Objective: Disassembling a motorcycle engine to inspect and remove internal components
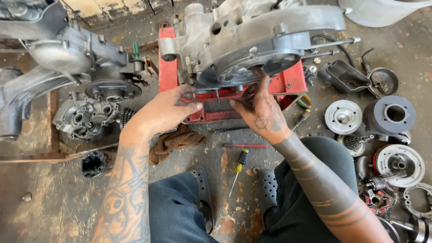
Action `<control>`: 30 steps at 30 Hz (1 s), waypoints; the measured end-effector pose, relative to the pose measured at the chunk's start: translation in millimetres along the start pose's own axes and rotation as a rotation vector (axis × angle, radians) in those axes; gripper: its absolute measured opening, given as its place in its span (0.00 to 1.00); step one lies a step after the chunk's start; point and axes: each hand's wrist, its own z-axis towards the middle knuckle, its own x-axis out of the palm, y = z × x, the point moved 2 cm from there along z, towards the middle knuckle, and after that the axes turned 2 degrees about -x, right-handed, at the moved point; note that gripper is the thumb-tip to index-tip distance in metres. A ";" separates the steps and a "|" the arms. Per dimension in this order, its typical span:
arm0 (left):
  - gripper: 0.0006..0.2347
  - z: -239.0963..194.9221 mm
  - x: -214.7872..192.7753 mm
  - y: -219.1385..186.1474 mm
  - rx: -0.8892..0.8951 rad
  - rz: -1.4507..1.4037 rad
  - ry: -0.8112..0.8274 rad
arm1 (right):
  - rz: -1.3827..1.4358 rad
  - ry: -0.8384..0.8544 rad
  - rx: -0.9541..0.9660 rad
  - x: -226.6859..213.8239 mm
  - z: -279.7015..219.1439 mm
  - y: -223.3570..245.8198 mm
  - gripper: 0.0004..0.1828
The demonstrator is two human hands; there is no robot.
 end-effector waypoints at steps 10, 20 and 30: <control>0.25 4.1 0.2 8.9 -0.054 0.014 -0.002 | 1.116 -0.085 0.040 6.6 22.3 -32.2 0.21; 0.26 5.7 -0.1 12.1 -0.071 0.040 0.005 | 1.288 -0.346 0.160 22.1 39.3 -35.0 0.12; 0.25 2.3 -3.1 15.9 -0.064 0.037 -0.005 | 1.140 -0.471 0.181 17.9 35.1 -26.0 0.13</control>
